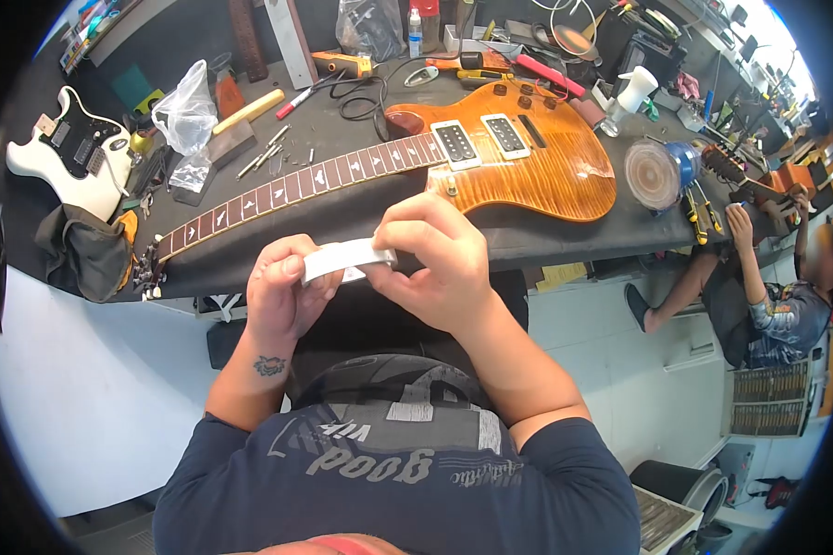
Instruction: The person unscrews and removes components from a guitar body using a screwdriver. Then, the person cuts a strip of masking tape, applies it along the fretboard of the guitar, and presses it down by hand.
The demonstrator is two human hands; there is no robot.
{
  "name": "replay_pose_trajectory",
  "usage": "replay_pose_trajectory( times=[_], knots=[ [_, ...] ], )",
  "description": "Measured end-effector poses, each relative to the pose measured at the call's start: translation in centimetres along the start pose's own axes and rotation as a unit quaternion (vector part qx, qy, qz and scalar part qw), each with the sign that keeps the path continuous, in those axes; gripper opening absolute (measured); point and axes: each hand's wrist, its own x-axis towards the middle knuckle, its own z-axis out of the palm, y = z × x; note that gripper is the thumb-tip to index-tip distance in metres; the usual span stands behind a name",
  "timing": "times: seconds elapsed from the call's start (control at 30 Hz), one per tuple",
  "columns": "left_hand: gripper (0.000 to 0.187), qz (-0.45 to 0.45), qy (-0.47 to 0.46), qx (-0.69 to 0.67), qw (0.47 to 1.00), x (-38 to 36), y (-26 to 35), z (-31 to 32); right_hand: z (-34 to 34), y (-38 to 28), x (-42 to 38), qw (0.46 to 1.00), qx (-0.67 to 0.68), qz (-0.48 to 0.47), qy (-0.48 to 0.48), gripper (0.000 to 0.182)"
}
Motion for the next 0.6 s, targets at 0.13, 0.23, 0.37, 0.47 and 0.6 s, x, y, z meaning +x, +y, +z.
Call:
replay_pose_trajectory(
  times=[0.13,0.23,0.37,0.47,0.6],
  knots=[
    [0.03,0.031,-0.031,-0.006,0.999,0.5,-0.4,-0.3,-0.1,-0.5,0.3,0.999,0.019,0.015,-0.042,0.032],
    [0.028,0.039,-0.026,0.11,0.993,0.0,0.2,-0.4,-0.3,-0.5,0.6,0.999,0.019,0.014,-0.044,0.033],
    [0.022,0.13,-0.061,0.359,0.922,0.5,2.9,1.6,-0.8,-1.3,0.3,0.977,0.147,0.138,-0.064,0.025],
    [0.019,0.193,-0.088,0.456,0.864,0.6,3.6,1.5,-0.7,-2.0,0.4,0.94,0.272,0.2,-0.05,0.017],
    [0.023,0.226,-0.085,0.544,0.803,0.4,4.0,2.8,-0.7,-2.5,0.2,0.94,0.256,0.219,-0.053,0.011]
  ],
)
